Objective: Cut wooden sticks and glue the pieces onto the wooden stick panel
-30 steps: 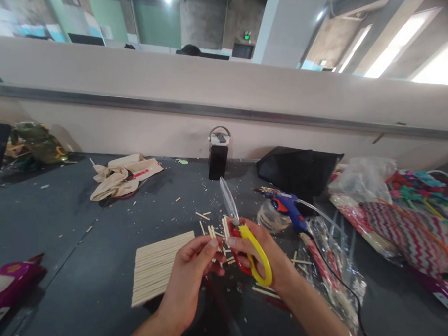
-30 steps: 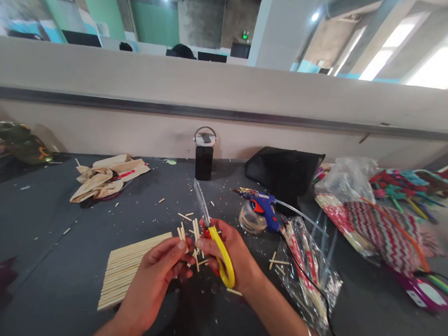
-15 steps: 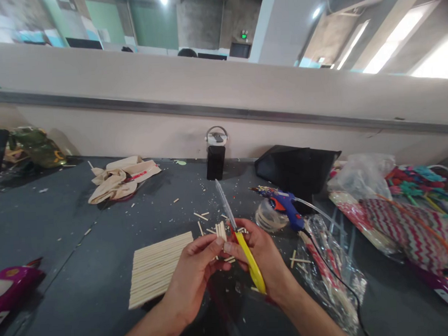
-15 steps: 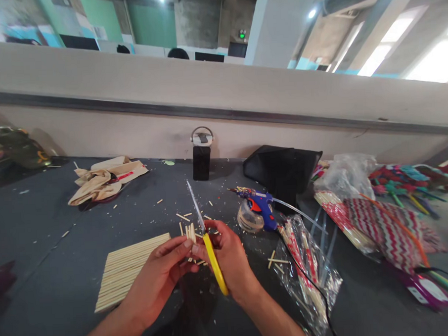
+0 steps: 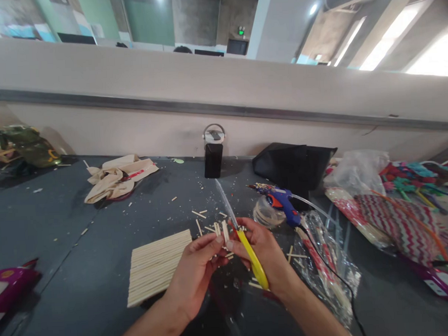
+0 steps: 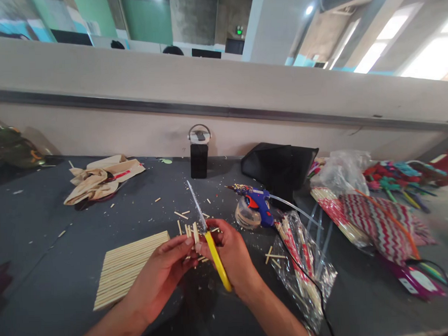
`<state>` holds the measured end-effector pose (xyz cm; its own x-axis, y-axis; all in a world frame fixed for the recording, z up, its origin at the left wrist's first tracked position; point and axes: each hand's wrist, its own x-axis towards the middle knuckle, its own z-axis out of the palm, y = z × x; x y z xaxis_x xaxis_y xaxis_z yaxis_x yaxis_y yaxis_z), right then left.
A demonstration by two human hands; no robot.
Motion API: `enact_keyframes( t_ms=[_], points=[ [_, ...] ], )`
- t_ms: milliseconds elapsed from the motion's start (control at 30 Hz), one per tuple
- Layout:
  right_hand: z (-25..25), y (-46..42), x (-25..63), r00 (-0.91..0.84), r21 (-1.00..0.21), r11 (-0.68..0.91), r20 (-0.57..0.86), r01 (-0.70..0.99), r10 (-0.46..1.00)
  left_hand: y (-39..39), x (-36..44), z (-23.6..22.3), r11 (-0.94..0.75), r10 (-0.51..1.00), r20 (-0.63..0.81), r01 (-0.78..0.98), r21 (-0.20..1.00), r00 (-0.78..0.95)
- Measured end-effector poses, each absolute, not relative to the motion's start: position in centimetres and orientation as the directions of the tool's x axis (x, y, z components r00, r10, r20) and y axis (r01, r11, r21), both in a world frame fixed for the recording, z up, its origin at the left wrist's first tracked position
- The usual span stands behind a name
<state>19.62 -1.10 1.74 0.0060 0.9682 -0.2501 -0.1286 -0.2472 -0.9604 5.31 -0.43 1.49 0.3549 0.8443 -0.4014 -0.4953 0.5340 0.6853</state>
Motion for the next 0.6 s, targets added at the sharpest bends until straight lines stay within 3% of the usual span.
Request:
enact_keyframes(
  t_ms=[133, 267, 433, 500, 600],
  points=[
    [1.4, -1.5, 20.2, 0.044, -0.956, -0.262, -0.269, -0.13, 0.962, -0.5, 5.6, 1.1, 0.489, 0.867, -0.384, -0.393, 0.779, 0.317],
    [1.7, -2.0, 20.5, 0.046, -0.936, -0.303, -0.315, -0.177, 0.948, -0.6, 5.3, 1.0, 0.414, 0.869, -0.336, -0.161, 0.896, 0.363],
    [2.1, -2.1, 20.6, 0.063, -0.913, -0.324, -0.349, -0.247, 0.935, -0.7, 4.7, 2.1, 0.096, 0.971, -0.123, 0.135, 0.986, 0.206],
    [2.1, -2.1, 20.5, 0.051, -0.908, -0.32, -0.345, -0.27, 0.937, -0.4, 4.8, 2.8, 0.015, 0.977, -0.044, 0.139, 0.99, 0.21],
    [2.0, -2.1, 20.1, 0.021, -0.902, -0.313, -0.334, -0.296, 0.942, 0.3, 5.3, 3.6, 0.169, 0.937, -0.163, 0.009, 0.986, 0.309]
  ],
)
